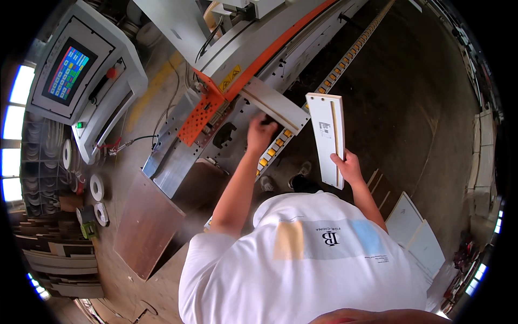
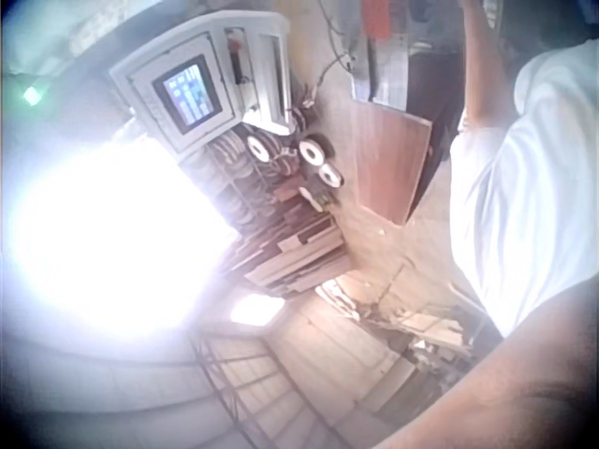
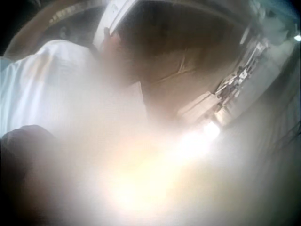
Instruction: The person picks up white rectangular wood panels from a stack and places them onto a conveyor belt feeding a processing machine. The person handles the panels one at a time, moving them from a pile on the floor to the machine's input area. The person also briefly uses a tool to adjust a part of the machine.
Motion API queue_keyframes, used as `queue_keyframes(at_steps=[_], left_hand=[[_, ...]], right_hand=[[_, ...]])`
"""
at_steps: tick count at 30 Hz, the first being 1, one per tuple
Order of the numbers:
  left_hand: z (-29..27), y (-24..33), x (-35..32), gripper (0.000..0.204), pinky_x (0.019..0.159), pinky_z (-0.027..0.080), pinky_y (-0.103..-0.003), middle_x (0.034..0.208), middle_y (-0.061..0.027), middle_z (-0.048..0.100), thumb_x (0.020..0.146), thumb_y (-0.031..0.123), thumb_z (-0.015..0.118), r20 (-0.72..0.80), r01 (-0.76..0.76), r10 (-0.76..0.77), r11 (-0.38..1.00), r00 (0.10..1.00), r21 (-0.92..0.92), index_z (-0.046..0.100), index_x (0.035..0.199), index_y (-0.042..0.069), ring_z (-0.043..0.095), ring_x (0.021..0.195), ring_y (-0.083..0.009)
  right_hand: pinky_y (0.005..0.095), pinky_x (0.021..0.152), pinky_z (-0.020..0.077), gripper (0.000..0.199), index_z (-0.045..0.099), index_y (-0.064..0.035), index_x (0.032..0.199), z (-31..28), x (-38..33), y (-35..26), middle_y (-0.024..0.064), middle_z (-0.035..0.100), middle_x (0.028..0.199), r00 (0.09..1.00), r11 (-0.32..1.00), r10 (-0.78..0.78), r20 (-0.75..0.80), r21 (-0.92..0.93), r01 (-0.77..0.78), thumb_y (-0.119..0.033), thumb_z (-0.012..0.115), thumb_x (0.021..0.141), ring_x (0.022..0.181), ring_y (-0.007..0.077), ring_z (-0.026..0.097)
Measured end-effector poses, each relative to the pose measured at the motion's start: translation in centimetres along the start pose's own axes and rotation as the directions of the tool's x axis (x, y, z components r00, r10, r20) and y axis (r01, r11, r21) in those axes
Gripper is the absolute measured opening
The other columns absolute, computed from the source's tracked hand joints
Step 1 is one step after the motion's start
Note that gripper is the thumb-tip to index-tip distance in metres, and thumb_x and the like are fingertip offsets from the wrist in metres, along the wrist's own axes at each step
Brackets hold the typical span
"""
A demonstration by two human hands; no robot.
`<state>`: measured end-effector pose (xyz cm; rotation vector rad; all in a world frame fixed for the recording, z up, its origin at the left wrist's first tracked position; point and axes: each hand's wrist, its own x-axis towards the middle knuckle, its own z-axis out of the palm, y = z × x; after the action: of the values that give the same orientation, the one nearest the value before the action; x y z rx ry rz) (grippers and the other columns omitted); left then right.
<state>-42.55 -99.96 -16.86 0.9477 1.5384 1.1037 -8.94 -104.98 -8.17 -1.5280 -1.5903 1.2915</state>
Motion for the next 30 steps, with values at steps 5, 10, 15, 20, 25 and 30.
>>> queue_keyframes(at_steps=[5,10,15,20,25,30], left_hand=[[2.5,2.5,-9.7,0.040,0.093,0.051,-0.032,0.125,-0.0086,0.064,0.094,0.014,0.072,0.571,-0.005,0.127,0.978,0.811,-0.210,0.059,0.128,-0.001,0.063,0.106,-0.0170],[2.1,0.1,-12.6,0.029,0.086,0.053,-0.029,0.109,-0.0064,0.069,0.097,0.016,0.068,0.367,0.169,-0.032,0.923,0.930,-0.346,0.062,0.120,-0.001,0.064,0.098,-0.0128],[-1.2,-1.4,-13.3,0.021,0.075,0.056,-0.028,0.097,-0.0044,0.070,0.099,0.019,0.065,0.125,0.214,-0.179,0.892,0.976,-0.398,0.065,0.108,0.000,0.067,0.084,-0.0126],[-7.0,-4.4,-12.5,0.020,0.079,0.059,-0.034,0.098,-0.0091,0.070,0.100,0.017,0.062,0.054,0.249,-0.269,0.773,0.962,-0.583,0.064,0.105,-0.002,0.070,0.085,-0.0189],[-12.5,-7.9,-11.5,0.021,0.078,0.060,-0.036,0.087,-0.0034,0.063,0.101,0.020,0.059,-0.142,0.189,-0.286,0.860,0.948,-0.473,0.062,0.110,0.001,0.067,0.081,-0.0163],[-12.5,-4.8,-11.8,0.055,0.068,0.060,-0.035,0.099,-0.0081,0.064,0.100,0.018,0.059,-0.377,0.125,-0.253,0.935,0.891,-0.331,0.035,0.149,0.008,0.067,0.082,-0.0166]], right_hand=[[0.0302,0.083,0.0526,0.033,0.068,-0.0005,0.117,3.0,0.7,-2.2,0.0065,0.073,0.103,0.976,0.992,0.007,0.218,0.120,-0.034,-0.021,0.073,0.092,0.093,0.0110,0.065],[0.0304,0.085,0.0532,0.036,0.065,0.0009,0.119,7.4,1.8,-1.9,0.0070,0.072,0.106,0.965,0.983,0.037,0.261,0.162,-0.082,-0.021,0.073,0.092,0.095,0.0124,0.066],[0.0251,0.076,0.0527,0.037,0.064,0.0011,0.120,9.4,0.7,3.0,0.0063,0.073,0.098,0.921,0.985,0.109,0.375,0.085,-0.152,-0.023,0.072,0.093,0.083,0.0103,0.066],[0.0248,0.069,0.0510,0.035,0.065,-0.0018,0.119,10.3,-2.5,4.7,0.0041,0.073,0.098,0.836,0.944,0.309,0.454,-0.040,-0.327,-0.025,0.071,0.094,0.081,0.0097,0.065],[0.0265,0.070,0.0521,0.035,0.064,-0.0031,0.120,11.9,-3.0,4.6,0.0047,0.072,0.100,0.806,0.943,0.312,0.504,-0.062,-0.326,-0.026,0.071,0.094,0.084,0.0110,0.067],[0.0264,0.069,0.0522,0.035,0.065,-0.0038,0.119,11.8,-2.0,5.4,0.0046,0.073,0.099,0.815,0.945,0.310,0.490,-0.062,-0.322,-0.027,0.071,0.094,0.083,0.0113,0.067]])
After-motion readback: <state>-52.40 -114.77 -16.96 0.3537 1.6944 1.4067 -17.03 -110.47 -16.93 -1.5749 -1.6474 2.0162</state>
